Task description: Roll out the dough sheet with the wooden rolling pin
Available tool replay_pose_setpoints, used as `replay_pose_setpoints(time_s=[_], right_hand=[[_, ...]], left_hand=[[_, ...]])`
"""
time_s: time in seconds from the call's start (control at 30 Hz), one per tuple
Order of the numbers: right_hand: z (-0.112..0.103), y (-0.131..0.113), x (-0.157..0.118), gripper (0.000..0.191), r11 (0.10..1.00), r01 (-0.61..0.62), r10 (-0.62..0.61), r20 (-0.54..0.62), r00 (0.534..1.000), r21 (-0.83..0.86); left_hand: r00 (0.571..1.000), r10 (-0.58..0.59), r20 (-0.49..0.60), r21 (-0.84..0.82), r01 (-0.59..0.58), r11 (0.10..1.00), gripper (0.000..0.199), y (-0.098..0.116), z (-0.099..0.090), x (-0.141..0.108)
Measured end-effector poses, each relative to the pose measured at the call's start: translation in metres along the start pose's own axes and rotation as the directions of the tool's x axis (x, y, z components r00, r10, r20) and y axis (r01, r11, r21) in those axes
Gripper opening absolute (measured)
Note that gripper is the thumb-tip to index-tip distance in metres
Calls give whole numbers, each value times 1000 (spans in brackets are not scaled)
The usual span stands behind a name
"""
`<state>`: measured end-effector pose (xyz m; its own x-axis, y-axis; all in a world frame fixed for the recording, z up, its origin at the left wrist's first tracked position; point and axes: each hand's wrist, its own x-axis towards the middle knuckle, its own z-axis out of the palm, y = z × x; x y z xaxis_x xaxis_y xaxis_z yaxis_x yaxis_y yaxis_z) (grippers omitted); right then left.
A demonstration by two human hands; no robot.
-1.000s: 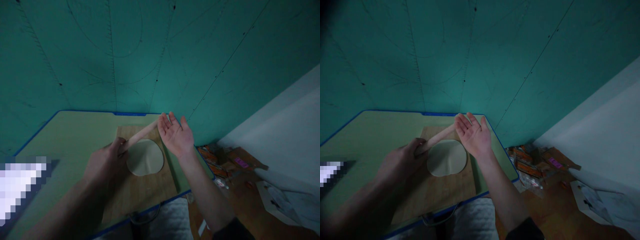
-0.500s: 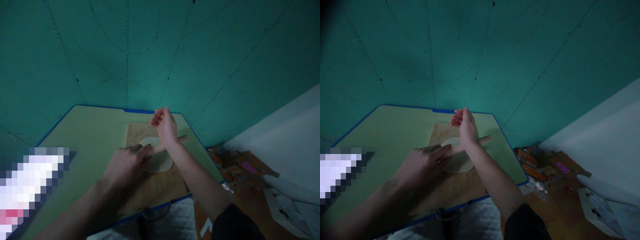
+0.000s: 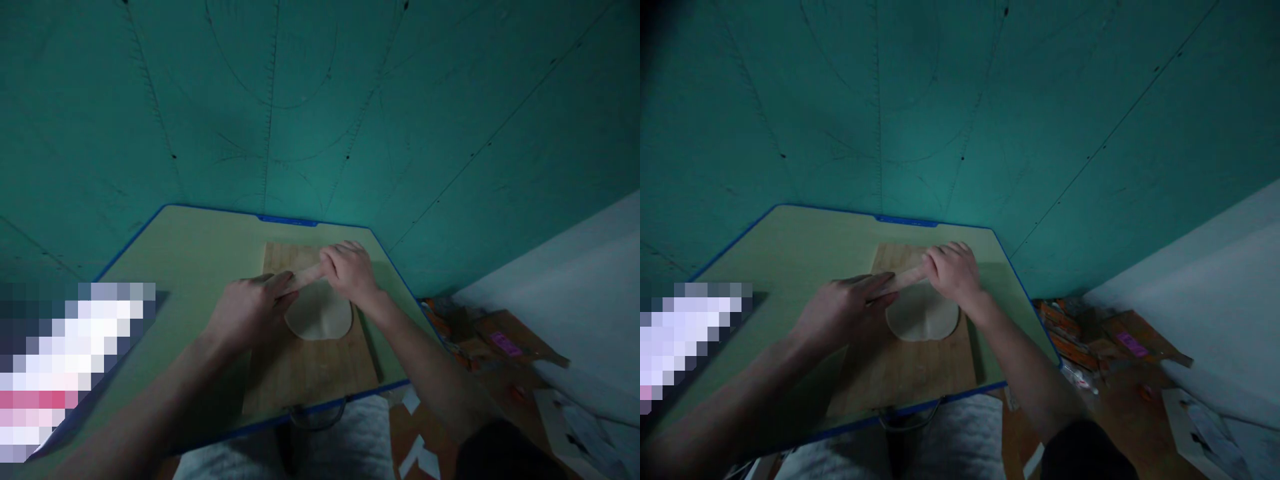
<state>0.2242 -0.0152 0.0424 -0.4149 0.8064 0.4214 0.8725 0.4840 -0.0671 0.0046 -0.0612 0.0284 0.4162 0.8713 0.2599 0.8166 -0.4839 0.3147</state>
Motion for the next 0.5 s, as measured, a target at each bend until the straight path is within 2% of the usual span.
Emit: replay_pose_setpoints(time_s=[0.07,0.23,0.33,0.5], right_hand=[[-2,19,-8,34,999,11,-11,-5,1000,-52],[-5,49,-20,35,993,-96,92,-57,994,-64],[-8,46,-21,36,992,-119,116,-60,991,-41],[-5,20,-14,35,996,-88,88,-14,996,34]], left_hand=[[1000,-11,-7,9,11,1000,28,-2,-1,1],[1000,-17,8,5,16,1000,29,-4,3,2],[1000,-25,15,-4,25,1000,30,-8,4,3],[1000,-16,20,100,14,995,24,-22,-2,5]])
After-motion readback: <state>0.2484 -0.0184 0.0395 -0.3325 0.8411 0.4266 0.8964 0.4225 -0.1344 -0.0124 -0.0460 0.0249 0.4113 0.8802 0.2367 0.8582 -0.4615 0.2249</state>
